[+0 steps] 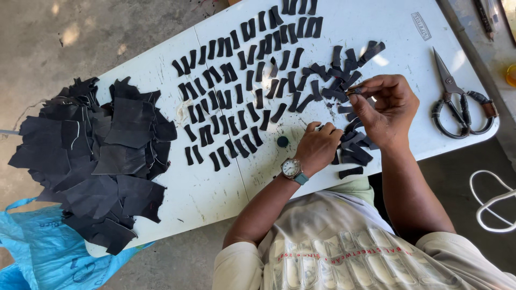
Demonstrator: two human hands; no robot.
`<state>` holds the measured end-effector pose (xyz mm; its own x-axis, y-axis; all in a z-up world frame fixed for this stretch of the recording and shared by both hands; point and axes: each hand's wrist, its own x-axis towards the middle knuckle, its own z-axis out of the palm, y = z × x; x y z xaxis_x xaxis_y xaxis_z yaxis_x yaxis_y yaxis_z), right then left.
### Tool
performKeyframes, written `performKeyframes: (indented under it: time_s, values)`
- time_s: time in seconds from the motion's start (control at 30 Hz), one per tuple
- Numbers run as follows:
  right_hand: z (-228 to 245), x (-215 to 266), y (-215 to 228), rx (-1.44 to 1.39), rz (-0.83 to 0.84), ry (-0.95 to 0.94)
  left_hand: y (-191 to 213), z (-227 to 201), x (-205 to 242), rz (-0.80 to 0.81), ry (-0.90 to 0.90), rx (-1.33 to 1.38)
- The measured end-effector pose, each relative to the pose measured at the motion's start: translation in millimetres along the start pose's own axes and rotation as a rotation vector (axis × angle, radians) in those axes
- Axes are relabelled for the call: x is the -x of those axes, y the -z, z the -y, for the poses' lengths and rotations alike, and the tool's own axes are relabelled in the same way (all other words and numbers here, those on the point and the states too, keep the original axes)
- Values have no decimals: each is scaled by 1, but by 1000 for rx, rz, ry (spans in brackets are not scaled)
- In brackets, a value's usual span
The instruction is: The person repeatedly picks up small black rubber pieces from a table and inserts a small cylindrical object into them by hand. The person handles the items one at a time, placing the finished units back on the table in a growing pile.
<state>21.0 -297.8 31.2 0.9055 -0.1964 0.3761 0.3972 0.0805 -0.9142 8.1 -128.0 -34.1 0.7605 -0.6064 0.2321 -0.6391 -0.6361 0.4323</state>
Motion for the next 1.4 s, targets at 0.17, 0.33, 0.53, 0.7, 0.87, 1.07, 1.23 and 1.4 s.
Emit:
performKeyframes:
  time_s: [0.17, 0.33, 0.53, 0.7, 0.87, 1.07, 1.23, 1.4]
  values:
    - [4, -6, 1, -2, -8, -23, -6, 5, -5, 85, 49, -11]
    - [-6, -6, -3, 51, 4, -24, 5, 17, -8, 83, 240, 253]
    - [-6, -10, -11, 8, 61, 18, 26, 18, -5, -267, 60, 312]
    - [-7, -9, -11, 88, 70, 38, 15, 17, 2, -250, 184, 671]
    - [-5, -18, -24, 76, 194, -95, 23, 31, 32, -377, 242, 1012]
    - [-32, -1, -61, 432, 599, 6, 82, 54, 82, -647, 328, 1051]
    - [-54, 13, -86, 548, 824, 76, 103, 62, 101, -769, 460, 1007]
    - [-67, 18, -91, 646, 905, 5, 92, 75, 111, -769, 488, 911]
